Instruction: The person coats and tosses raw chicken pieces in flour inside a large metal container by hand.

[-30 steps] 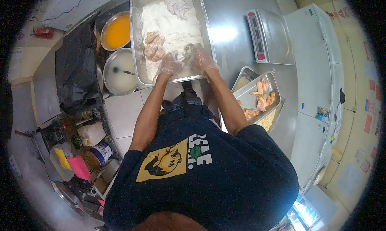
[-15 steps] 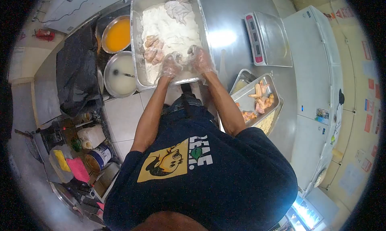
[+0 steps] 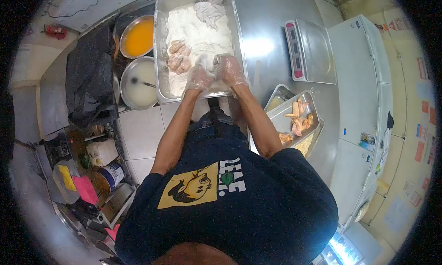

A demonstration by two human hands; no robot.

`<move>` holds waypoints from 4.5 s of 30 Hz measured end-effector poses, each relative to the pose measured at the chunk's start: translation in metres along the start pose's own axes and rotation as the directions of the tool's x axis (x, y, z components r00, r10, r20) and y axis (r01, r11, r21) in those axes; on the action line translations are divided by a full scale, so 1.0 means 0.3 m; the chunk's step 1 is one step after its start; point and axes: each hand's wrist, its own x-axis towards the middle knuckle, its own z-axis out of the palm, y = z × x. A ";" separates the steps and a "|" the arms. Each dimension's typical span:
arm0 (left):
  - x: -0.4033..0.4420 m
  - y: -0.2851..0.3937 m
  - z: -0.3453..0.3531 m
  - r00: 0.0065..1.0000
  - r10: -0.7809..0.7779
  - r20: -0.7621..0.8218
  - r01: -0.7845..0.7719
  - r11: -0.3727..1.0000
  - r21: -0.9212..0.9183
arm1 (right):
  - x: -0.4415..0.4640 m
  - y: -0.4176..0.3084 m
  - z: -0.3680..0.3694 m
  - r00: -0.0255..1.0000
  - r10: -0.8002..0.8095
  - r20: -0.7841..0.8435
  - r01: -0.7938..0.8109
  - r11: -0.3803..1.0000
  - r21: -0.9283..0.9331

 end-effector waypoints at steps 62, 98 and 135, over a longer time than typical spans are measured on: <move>0.038 -0.188 0.266 0.995 0.072 -0.063 -0.082 0.982 -0.168 | 0.572 -0.523 0.776 0.608 -0.606 0.512 0.760 0.632 -0.155; 0.003 -0.205 -0.090 0.684 -0.299 0.666 0.298 0.947 0.119 | 0.116 0.251 0.295 0.498 0.362 0.788 -0.634 0.772 0.046; 0.571 -0.319 -0.260 0.681 -0.224 0.697 -0.248 0.826 0.507 | 0.457 0.144 0.060 0.744 0.415 0.524 -0.166 0.874 -0.457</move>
